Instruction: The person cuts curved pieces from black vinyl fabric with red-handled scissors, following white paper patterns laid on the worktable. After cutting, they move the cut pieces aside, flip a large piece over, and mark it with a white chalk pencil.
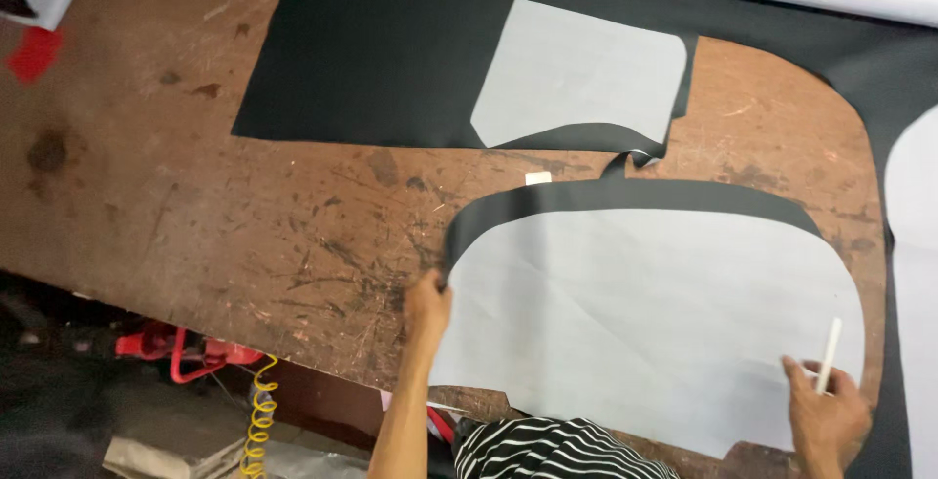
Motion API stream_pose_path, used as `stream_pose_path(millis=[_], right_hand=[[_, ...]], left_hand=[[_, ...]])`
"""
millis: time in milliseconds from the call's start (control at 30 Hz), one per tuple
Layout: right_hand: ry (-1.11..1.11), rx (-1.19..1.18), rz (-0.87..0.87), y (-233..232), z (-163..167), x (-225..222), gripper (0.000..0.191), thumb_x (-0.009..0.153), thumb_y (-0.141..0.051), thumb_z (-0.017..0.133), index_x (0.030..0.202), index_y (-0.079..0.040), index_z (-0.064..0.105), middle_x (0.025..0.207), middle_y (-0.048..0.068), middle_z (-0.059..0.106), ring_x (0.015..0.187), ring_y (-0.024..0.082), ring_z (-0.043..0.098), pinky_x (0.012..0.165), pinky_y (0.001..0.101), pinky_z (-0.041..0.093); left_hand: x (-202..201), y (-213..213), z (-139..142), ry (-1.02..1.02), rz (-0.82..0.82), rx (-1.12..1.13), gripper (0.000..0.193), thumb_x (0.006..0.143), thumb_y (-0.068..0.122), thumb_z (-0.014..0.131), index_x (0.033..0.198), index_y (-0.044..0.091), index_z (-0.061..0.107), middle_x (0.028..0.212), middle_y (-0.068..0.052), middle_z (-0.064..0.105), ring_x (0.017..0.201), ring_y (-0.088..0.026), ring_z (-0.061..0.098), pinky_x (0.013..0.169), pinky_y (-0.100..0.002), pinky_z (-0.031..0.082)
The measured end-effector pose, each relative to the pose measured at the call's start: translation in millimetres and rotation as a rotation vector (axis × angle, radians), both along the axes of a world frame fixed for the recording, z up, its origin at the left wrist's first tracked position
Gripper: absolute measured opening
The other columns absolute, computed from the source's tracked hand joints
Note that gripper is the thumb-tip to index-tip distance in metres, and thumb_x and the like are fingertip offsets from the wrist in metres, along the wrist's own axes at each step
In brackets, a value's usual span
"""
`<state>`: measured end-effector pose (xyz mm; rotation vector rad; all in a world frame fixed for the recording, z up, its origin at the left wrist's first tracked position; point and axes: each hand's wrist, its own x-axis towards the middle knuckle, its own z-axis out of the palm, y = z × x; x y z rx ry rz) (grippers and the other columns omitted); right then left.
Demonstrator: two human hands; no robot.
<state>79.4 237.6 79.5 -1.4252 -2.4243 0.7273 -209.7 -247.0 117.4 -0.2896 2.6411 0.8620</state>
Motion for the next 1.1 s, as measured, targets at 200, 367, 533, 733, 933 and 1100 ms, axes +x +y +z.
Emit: stream_pose_path(millis=[200,367,533,733,933,1100], right_hand=[[0.189,-0.999,0.199,-135.7,35.0,-114.8,0.037,0.084,-0.028,0.071,0.114,-0.007,0.07,0.092,0.003,0.077,0.069,0.011,0.068,0.045,0.0223,0.033],[0.24,-1.02,0.146,-162.0,58.3,-140.8,0.035,0.086,-0.012,0.079,0.111,0.01,0.067,0.094,0.016,0.072,0.073,0.019,0.065,0.058,0.0307,0.05],[0.426,-0.948,0.038,-109.5,94.5,-113.9,0.041,0.087,-0.004,0.076,0.121,0.012,0.06,0.1,0.017,0.07,0.081,0.021,0.067,0.07,0.0336,0.054],[0.48,-0.972,0.036,-113.6,143.8,-115.2,0.049,0.084,-0.003,0.073,0.131,0.005,0.061,0.1,0.015,0.071,0.079,0.02,0.068,0.068,0.034,0.056],[0.392,-0.985,0.088,-158.4,151.7,-161.0,0.043,0.08,-0.005,0.075,0.121,0.002,0.065,0.09,0.013,0.072,0.072,0.019,0.067,0.062,0.033,0.056],[0.381,-0.96,0.348,-232.4,123.1,-241.8,0.035,0.083,-0.023,0.08,0.11,-0.004,0.07,0.09,0.002,0.072,0.078,0.011,0.066,0.068,0.03,0.056]], left_hand=[[67.0,124.2,39.6,-0.011,-0.321,0.354,0.022,0.085,0.01,0.068,0.106,0.005,0.063,0.091,-0.021,0.072,0.085,-0.039,0.071,0.074,-0.047,0.056],[71.2,137.1,55.5,-0.421,-0.388,0.993,0.035,0.087,0.012,0.074,0.119,0.007,0.06,0.098,-0.015,0.072,0.09,-0.028,0.073,0.079,-0.036,0.056],[20.7,108.5,6.3,0.186,-0.047,0.308,0.028,0.082,0.02,0.078,0.1,0.001,0.068,0.093,-0.016,0.075,0.085,-0.032,0.073,0.074,-0.041,0.057],[14.0,160.0,-44.3,0.203,-0.275,-0.011,0.043,0.086,0.028,0.076,0.112,-0.002,0.062,0.095,-0.025,0.071,0.085,-0.042,0.071,0.072,-0.05,0.058],[-28.8,99.0,-89.6,0.049,-0.184,-0.233,0.015,0.093,0.023,0.063,0.095,0.01,0.07,0.094,-0.021,0.072,0.088,-0.041,0.072,0.073,-0.054,0.058],[-79.0,-59.6,-76.3,0.331,-0.06,-0.102,0.017,0.089,0.021,0.063,0.094,0.005,0.069,0.091,-0.022,0.07,0.088,-0.042,0.069,0.076,-0.053,0.054]])
